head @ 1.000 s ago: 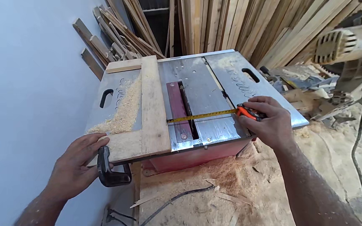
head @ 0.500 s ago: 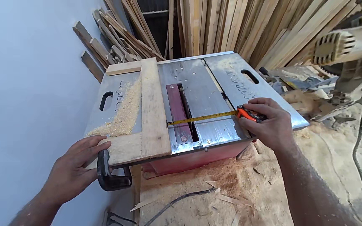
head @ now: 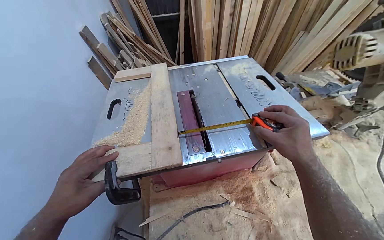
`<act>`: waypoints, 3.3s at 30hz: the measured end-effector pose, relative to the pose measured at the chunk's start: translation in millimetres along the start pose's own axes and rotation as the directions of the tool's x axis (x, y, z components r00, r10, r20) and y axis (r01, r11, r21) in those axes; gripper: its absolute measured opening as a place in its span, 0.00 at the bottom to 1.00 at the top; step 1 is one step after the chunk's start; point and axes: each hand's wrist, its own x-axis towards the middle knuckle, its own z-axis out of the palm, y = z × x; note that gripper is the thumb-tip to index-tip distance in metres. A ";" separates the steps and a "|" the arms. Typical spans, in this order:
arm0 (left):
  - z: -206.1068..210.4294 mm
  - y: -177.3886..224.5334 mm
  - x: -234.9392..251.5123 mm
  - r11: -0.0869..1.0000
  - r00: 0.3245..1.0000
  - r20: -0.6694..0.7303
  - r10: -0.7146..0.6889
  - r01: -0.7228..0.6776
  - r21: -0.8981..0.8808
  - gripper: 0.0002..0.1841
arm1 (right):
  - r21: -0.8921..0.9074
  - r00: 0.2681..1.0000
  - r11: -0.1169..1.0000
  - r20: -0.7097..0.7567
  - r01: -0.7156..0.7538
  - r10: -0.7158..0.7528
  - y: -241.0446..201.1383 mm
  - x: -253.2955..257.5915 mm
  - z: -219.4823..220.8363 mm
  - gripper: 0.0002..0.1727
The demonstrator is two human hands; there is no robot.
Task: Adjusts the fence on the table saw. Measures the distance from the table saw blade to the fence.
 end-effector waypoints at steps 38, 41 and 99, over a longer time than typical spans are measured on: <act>-8.3 9.4 6.6 0.998 0.997 0.061 -0.044 0.046 -0.037 0.31 | 0.028 0.998 0.998 0.031 -0.047 0.046 -6.3 30.3 -1.4 0.22; -8.1 11.2 7.2 0.998 0.998 0.052 -0.045 0.047 -0.044 0.32 | 0.046 1.000 0.999 0.004 -0.027 0.027 -3.0 13.5 -8.7 0.22; -4.0 -3.1 2.4 0.995 0.998 0.027 -0.052 0.054 -0.085 0.29 | -0.008 1.000 1.000 -0.008 0.022 -0.022 -2.9 0.8 0.5 0.20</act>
